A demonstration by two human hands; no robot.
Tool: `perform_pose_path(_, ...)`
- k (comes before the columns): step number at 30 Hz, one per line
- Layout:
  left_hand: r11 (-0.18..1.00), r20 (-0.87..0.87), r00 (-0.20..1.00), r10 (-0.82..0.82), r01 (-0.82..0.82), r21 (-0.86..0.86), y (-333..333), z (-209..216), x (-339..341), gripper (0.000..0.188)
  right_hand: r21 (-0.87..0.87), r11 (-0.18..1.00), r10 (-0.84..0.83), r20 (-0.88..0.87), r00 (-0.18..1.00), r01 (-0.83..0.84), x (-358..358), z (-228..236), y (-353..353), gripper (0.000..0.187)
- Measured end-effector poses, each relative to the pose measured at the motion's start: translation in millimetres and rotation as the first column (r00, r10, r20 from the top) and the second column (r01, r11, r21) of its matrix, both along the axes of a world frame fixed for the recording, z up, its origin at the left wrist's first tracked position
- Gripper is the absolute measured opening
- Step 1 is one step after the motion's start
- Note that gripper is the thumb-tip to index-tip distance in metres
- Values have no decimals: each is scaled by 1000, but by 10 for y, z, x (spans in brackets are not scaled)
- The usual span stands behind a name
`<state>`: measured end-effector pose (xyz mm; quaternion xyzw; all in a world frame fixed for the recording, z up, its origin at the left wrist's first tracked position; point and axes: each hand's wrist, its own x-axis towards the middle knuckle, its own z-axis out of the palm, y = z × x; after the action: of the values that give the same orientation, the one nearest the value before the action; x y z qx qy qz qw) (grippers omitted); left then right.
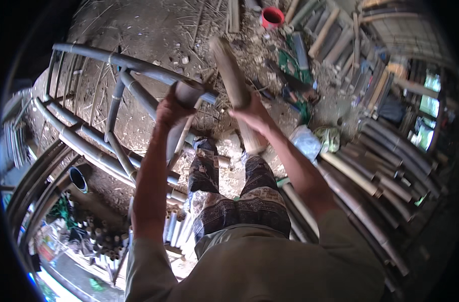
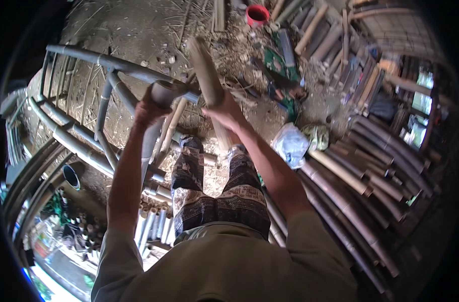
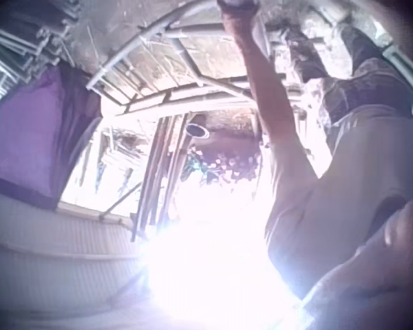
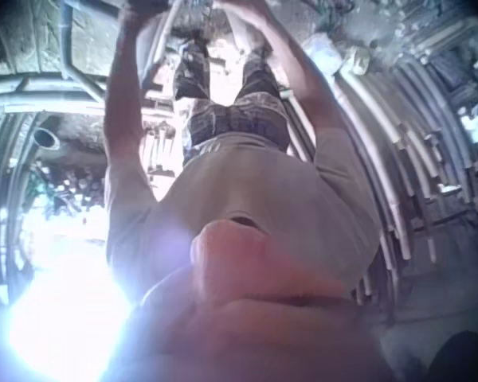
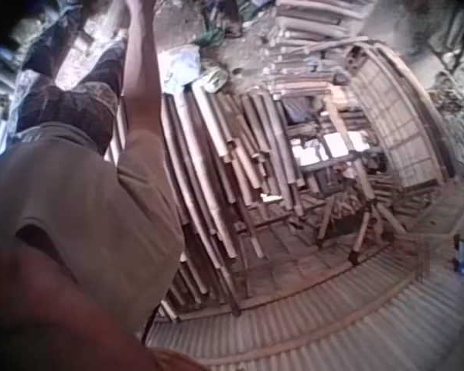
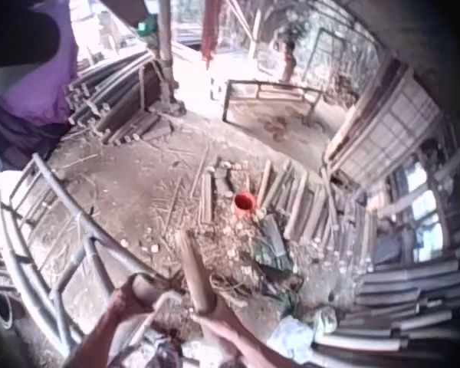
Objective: The person builds a bamboo structure by hammering bamboo pegs into joints, sawing sections of bamboo to length, and measuring dimensions with a tape measure.
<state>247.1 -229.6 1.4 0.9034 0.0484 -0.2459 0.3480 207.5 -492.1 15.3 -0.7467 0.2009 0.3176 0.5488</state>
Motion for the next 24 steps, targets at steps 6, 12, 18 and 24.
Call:
perform_pose_path(6,997,127,989,-77,79,-5,-22,-121,36,88,-22,1000,-2,-101,995,0,445,-745,166,96)
perform_pose_path(12,995,94,992,-80,73,75,20,-15,-15,84,-249,759,641,118,759,-602,405,-923,241,84)
perform_pose_path(18,990,157,978,-133,124,69,23,15,18,77,-356,898,293,47,955,-258,587,-818,332,81)
perform_pose_path(24,959,230,942,-243,197,205,69,-69,33,75,-603,481,835,92,542,-637,596,-592,280,85)
